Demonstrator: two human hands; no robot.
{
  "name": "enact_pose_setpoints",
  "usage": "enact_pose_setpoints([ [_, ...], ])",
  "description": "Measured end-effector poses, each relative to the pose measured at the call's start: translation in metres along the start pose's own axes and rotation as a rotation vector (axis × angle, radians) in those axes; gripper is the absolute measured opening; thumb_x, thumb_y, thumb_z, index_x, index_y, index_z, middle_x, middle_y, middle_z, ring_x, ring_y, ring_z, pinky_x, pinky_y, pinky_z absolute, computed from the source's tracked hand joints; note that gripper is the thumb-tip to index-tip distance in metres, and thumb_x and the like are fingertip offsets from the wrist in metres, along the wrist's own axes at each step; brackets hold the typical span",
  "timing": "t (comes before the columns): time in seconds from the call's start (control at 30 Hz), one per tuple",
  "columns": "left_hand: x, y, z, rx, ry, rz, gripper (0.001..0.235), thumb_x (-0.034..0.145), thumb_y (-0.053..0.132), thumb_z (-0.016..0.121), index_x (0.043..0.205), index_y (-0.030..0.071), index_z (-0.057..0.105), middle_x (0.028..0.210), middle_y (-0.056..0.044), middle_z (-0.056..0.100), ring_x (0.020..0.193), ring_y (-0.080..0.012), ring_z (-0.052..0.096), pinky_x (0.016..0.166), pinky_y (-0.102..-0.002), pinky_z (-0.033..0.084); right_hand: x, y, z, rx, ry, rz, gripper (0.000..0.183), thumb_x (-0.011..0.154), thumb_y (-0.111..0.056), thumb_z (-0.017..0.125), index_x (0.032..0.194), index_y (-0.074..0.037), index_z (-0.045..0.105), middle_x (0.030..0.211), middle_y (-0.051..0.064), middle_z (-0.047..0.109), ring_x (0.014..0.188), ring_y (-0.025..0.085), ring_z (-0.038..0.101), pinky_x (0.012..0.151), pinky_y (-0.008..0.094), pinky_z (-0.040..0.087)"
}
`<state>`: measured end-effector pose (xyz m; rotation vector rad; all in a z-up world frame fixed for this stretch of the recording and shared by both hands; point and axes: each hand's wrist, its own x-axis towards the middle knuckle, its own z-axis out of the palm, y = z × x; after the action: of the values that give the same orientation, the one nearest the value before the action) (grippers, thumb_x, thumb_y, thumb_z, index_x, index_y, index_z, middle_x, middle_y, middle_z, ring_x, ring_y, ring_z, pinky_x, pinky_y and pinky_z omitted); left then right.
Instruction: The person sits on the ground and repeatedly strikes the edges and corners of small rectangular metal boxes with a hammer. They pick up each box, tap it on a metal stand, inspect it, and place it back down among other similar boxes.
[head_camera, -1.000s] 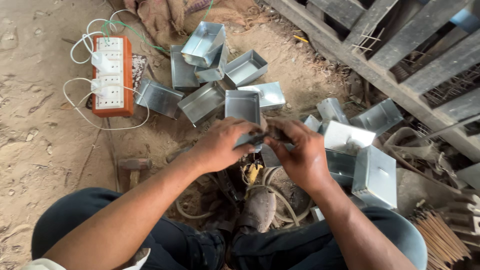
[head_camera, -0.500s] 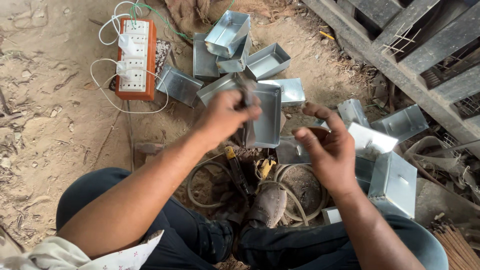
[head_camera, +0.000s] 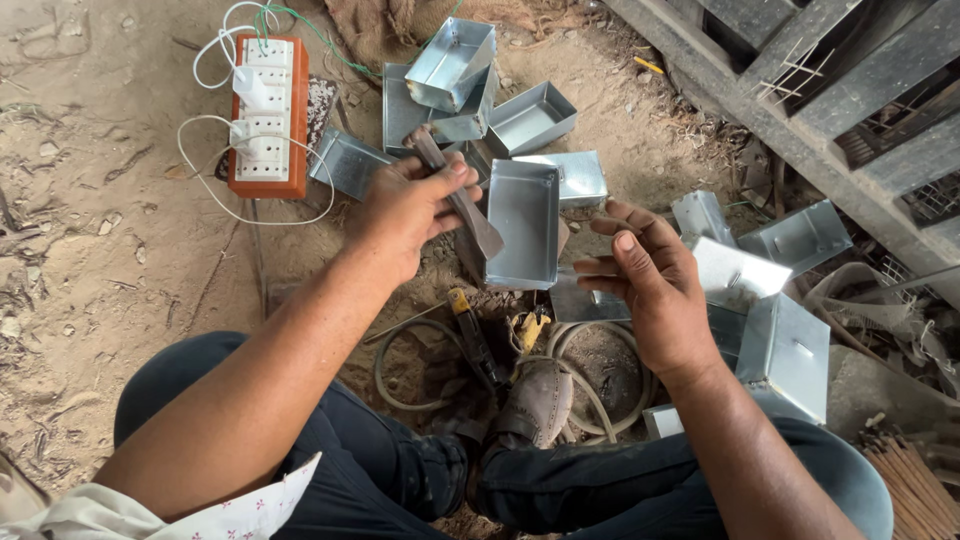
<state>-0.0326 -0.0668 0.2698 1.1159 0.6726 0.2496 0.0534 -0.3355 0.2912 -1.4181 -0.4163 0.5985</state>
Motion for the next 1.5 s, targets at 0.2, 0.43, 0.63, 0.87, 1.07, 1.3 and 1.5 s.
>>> enact_pose_setpoints([
  [0.2, 0.002, 0.005, -0.008, -0.147, 0.002, 0.029, 0.017, 0.093, 0.017, 0.071, 0.107, 0.009, 0.069, 0.107, -0.006, 0.076, 0.100, -0.0201, 0.076, 0.085, -0.038, 0.063, 0.001, 0.000, 0.002, -0.038, 0.006, 0.013, 0.059, 0.099, -0.038, 0.061, 0.145, -0.002, 0.050, 0.134, 0.016, 0.063, 0.100, 0.024, 0.072, 0.087, 0.039, 0.060],
  [0.43, 0.004, 0.015, -0.021, -0.222, 0.065, 0.077, 0.022, 0.094, 0.019, 0.070, 0.112, 0.006, 0.069, 0.109, -0.008, 0.076, 0.101, -0.0217, 0.075, 0.084, -0.037, 0.060, 0.000, 0.000, 0.002, -0.051, 0.006, 0.003, 0.058, 0.100, -0.037, 0.059, 0.145, -0.001, 0.050, 0.136, 0.017, 0.062, 0.101, 0.025, 0.071, 0.087, 0.039, 0.059],
  [0.63, 0.005, 0.015, -0.023, -0.255, 0.127, 0.081, 0.023, 0.094, 0.019, 0.068, 0.113, 0.007, 0.067, 0.108, -0.008, 0.077, 0.102, -0.0218, 0.076, 0.084, -0.037, 0.061, 0.002, 0.004, 0.003, -0.009, 0.035, 0.051, 0.056, 0.099, -0.034, 0.057, 0.144, -0.001, 0.051, 0.135, 0.017, 0.063, 0.099, 0.027, 0.070, 0.086, 0.040, 0.057],
  [0.87, 0.007, 0.005, -0.023, -0.270, 0.207, 0.033, 0.023, 0.094, 0.019, 0.067, 0.114, 0.007, 0.067, 0.109, -0.006, 0.076, 0.101, -0.0193, 0.075, 0.082, -0.035, 0.060, 0.003, 0.010, 0.006, 0.131, 0.032, 0.145, 0.063, 0.097, -0.037, 0.053, 0.148, -0.001, 0.045, 0.136, 0.019, 0.062, 0.102, 0.030, 0.070, 0.088, 0.045, 0.057],
  [1.07, 0.010, -0.006, -0.017, -0.349, 0.328, -0.130, 0.023, 0.097, 0.018, 0.064, 0.118, 0.007, 0.062, 0.107, -0.004, 0.073, 0.100, -0.0187, 0.074, 0.084, -0.034, 0.057, 0.003, 0.022, 0.017, 0.268, 0.011, 0.280, 0.086, 0.087, -0.057, 0.056, 0.154, -0.006, 0.040, 0.140, 0.022, 0.057, 0.101, 0.032, 0.066, 0.089, 0.049, 0.056],
  [1.3, 0.021, -0.012, -0.020, -0.436, 0.274, -0.075, 0.022, 0.097, 0.016, 0.061, 0.117, 0.006, 0.063, 0.107, -0.006, 0.071, 0.100, -0.0190, 0.073, 0.084, -0.034, 0.059, -0.001, 0.028, 0.025, 0.292, 0.011, 0.380, 0.094, 0.083, -0.063, 0.055, 0.155, -0.006, 0.037, 0.139, 0.019, 0.058, 0.105, 0.030, 0.066, 0.090, 0.048, 0.055],
  [1.5, 0.028, -0.017, -0.029, -0.428, 0.293, -0.042, 0.022, 0.096, 0.015, 0.061, 0.117, 0.007, 0.063, 0.108, -0.005, 0.072, 0.101, -0.0188, 0.073, 0.083, -0.034, 0.059, -0.004, 0.030, 0.028, 0.338, -0.005, 0.374, 0.093, 0.087, -0.064, 0.053, 0.155, -0.003, 0.038, 0.138, 0.021, 0.058, 0.106, 0.031, 0.066, 0.091, 0.047, 0.055],
])
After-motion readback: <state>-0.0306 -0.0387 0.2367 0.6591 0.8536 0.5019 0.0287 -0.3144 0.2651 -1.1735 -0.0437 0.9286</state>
